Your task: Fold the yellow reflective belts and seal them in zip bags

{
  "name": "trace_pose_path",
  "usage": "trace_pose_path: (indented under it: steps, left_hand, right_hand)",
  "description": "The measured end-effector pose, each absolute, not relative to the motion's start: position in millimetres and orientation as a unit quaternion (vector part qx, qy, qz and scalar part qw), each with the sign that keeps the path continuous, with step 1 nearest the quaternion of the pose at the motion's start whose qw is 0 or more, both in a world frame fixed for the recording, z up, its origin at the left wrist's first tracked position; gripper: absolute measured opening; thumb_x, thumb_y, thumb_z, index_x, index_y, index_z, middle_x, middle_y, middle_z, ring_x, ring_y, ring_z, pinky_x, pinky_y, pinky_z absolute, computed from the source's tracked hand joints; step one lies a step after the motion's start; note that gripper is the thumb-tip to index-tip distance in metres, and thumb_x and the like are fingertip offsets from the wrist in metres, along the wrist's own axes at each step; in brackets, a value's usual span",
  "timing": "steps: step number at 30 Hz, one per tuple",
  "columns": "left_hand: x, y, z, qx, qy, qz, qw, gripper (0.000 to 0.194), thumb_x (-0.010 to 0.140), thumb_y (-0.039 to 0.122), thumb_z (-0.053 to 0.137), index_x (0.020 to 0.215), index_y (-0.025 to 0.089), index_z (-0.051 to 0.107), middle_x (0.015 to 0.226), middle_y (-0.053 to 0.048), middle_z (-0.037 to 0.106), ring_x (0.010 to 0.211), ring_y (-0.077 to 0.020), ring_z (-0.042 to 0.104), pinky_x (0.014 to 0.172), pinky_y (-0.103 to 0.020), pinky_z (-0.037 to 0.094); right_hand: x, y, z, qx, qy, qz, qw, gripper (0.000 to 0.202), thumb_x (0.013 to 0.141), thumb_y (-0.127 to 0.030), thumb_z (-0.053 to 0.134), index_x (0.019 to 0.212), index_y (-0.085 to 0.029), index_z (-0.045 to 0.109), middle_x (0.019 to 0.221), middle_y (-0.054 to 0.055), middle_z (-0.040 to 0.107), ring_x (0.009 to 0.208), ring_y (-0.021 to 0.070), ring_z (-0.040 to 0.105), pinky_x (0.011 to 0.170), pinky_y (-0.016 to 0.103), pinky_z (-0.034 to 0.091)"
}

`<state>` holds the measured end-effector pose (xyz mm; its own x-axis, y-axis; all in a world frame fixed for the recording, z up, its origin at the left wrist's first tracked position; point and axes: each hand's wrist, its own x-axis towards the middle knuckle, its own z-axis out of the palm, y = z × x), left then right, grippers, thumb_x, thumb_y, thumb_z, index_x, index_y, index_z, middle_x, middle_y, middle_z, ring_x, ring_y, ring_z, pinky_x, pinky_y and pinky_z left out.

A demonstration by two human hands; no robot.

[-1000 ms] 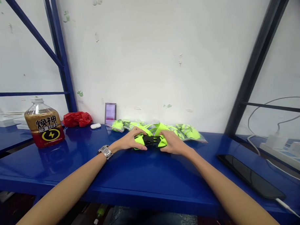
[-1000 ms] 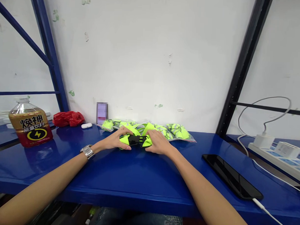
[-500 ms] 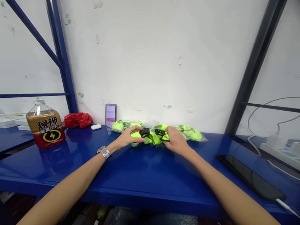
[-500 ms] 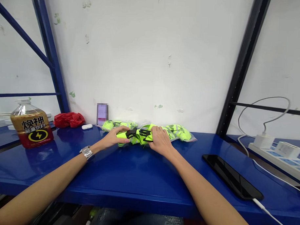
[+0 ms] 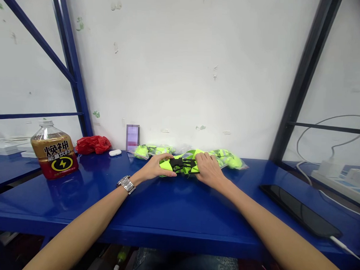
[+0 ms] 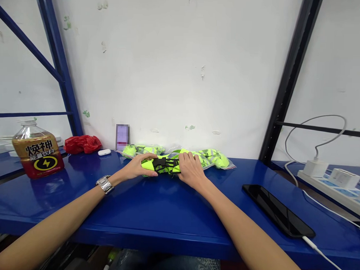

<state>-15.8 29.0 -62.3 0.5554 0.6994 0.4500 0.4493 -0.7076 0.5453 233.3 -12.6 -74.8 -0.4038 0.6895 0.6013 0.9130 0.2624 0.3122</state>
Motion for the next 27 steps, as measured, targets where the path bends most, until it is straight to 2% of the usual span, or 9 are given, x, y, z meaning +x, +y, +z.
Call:
trace_pose_path:
  steps: [10,13,16,18,20,22,23,25,27]
  left_hand:
    - [0.4,18.8,-69.1,0.895,0.315,0.302,0.091,0.068,0.062,0.063,0.072,0.111,0.018,0.058,0.107,-0.007,0.064,0.095,-0.0253,0.058,0.084,-0.036,0.044]
    - [0.3,20.9,-69.6,0.896,0.318,0.297,0.087,0.067,0.066,0.062,0.069,0.116,0.018,0.056,0.112,-0.009,0.062,0.099,-0.026,0.058,0.086,-0.036,0.044]
    - [1.4,15.2,-69.6,0.876,0.325,0.357,-0.023,0.068,0.072,0.059,0.066,0.124,0.019,0.05,0.124,-0.013,0.056,0.11,-0.0292,0.052,0.092,-0.042,0.04]
    - [6.2,4.4,-70.9,0.841,0.307,0.424,-0.134,0.053,0.078,0.052,0.064,0.116,0.017,0.055,0.119,-0.014,0.057,0.11,-0.0295,0.05,0.093,-0.045,0.038]
    - [14.9,-9.7,-73.9,0.841,0.258,0.433,-0.194,0.026,0.085,0.041,0.056,0.09,0.016,0.062,0.093,-0.011,0.062,0.093,-0.0248,0.054,0.086,-0.042,0.04]
    - [25.8,-22.6,-77.9,0.891,0.208,0.367,-0.168,0.032,0.092,0.033,0.046,0.067,0.017,0.058,0.067,-0.005,0.057,0.072,-0.0186,0.053,0.076,-0.036,0.042]
    - [31.1,-27.0,-79.9,0.91,0.208,0.336,-0.128,0.037,0.094,0.032,0.041,0.064,0.017,0.057,0.064,-0.004,0.056,0.067,-0.0173,0.052,0.073,-0.034,0.042]
    - [39.5,-29.6,-82.9,0.914,0.247,0.321,-0.017,0.038,0.096,0.035,0.036,0.073,0.017,0.06,0.071,-0.005,0.06,0.07,-0.0172,0.055,0.072,-0.032,0.042]
    - [43.9,-24.1,-84.4,0.877,0.297,0.359,0.111,0.037,0.096,0.041,0.036,0.088,0.016,0.062,0.086,-0.005,0.065,0.078,-0.0184,0.058,0.076,-0.032,0.043]
  right_hand:
    - [219.6,-12.3,-82.4,-0.493,-0.796,-0.315,0.155,0.029,0.066,-0.012,0.054,0.095,-0.012,0.053,0.091,0.015,0.057,0.086,0.0284,0.047,0.073,0.037,0.031]
    - [223.8,-10.8,-79.9,-0.499,-0.798,-0.287,0.179,0.027,0.066,-0.015,0.054,0.094,-0.013,0.053,0.092,0.013,0.059,0.086,0.0274,0.049,0.073,0.036,0.032]
    - [228.2,-9.1,-76.7,-0.513,-0.791,-0.236,0.235,0.026,0.068,-0.018,0.054,0.094,-0.015,0.054,0.091,0.012,0.061,0.085,0.0254,0.051,0.072,0.033,0.033]
    - [229.0,-7.5,-74.9,-0.528,-0.78,-0.184,0.28,0.023,0.068,-0.02,0.055,0.091,-0.017,0.054,0.087,0.009,0.062,0.082,0.0237,0.053,0.068,0.03,0.034]
    - [228.4,-5.8,-73.1,-0.542,-0.764,-0.13,0.326,0.016,0.068,-0.022,0.055,0.084,-0.019,0.053,0.082,0.007,0.062,0.077,0.0217,0.054,0.065,0.028,0.034]
    - [227.8,-4.5,-71.4,-0.545,-0.75,-0.086,0.366,0.01,0.068,-0.022,0.054,0.077,-0.02,0.052,0.076,0.004,0.061,0.071,0.0196,0.054,0.063,0.027,0.034]
    - [228.0,-4.2,-70.8,-0.541,-0.746,-0.069,0.383,0.008,0.068,-0.022,0.054,0.075,-0.02,0.052,0.074,0.003,0.061,0.069,0.0189,0.054,0.062,0.027,0.034]
    - [229.6,-4.0,-70.2,-0.53,-0.742,-0.044,0.408,0.007,0.068,-0.022,0.053,0.075,-0.02,0.053,0.072,0.002,0.061,0.068,0.0183,0.054,0.063,0.027,0.035]
    - [231.9,-4.4,-71.2,-0.517,-0.745,-0.037,0.42,0.009,0.067,-0.022,0.054,0.076,-0.02,0.052,0.073,0.002,0.06,0.069,0.0184,0.054,0.064,0.027,0.036]
